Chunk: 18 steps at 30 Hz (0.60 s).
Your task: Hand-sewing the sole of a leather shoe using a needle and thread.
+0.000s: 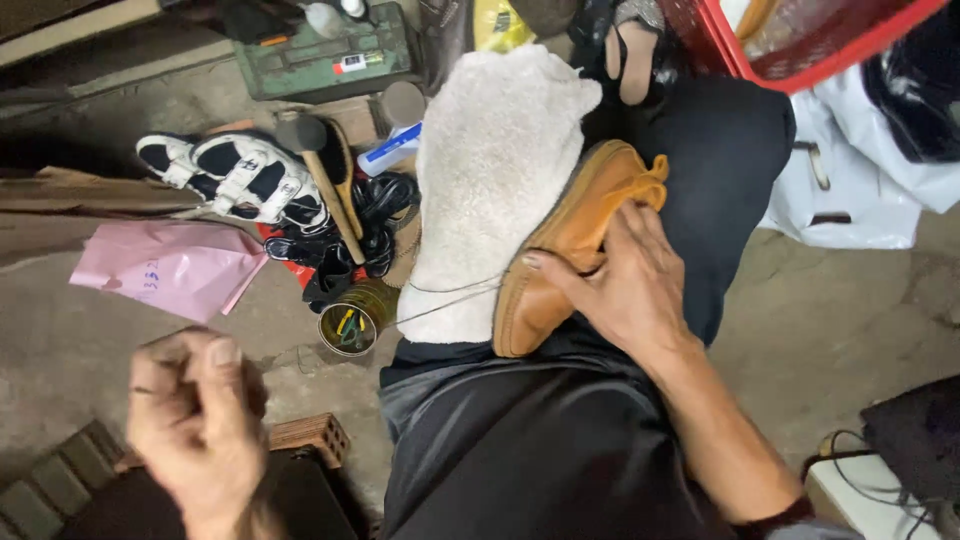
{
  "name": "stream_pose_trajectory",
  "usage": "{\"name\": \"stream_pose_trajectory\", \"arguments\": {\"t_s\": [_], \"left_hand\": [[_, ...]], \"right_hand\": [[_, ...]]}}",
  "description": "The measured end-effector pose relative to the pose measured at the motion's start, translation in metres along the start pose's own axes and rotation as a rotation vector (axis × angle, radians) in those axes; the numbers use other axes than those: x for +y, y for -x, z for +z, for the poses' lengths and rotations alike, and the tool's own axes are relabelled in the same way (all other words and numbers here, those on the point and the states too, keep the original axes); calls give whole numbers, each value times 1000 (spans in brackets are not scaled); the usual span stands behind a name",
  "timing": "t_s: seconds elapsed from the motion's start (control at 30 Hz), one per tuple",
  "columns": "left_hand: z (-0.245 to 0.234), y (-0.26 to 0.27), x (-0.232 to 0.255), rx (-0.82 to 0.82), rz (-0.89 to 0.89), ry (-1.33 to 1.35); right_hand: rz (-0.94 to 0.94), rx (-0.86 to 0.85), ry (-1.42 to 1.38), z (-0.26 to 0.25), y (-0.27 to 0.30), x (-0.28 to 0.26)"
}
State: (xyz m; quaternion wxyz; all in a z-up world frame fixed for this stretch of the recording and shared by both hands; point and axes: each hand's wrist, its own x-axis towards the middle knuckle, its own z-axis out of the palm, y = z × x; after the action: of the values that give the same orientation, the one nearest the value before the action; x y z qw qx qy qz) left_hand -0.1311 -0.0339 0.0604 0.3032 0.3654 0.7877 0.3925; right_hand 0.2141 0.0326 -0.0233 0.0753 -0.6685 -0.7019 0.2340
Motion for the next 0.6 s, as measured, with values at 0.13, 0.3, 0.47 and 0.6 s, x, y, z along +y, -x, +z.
{"name": "stream_pose_trajectory", "arguments": {"t_s": [0.13,0.3,0.47,0.6], "left_hand": [[12,-16,11,-122,98,202],[15,-31,5,-109,22,346],[26,-44,6,-69,-37,264],[30,-46,7,-39,-91,406]], "right_hand": [[-71,-30,-235,-27,19,0],[29,-100,-145,-51,64,24],[276,-332,-565,-68,75,59],[313,-140,-632,-65,58,84]]}}
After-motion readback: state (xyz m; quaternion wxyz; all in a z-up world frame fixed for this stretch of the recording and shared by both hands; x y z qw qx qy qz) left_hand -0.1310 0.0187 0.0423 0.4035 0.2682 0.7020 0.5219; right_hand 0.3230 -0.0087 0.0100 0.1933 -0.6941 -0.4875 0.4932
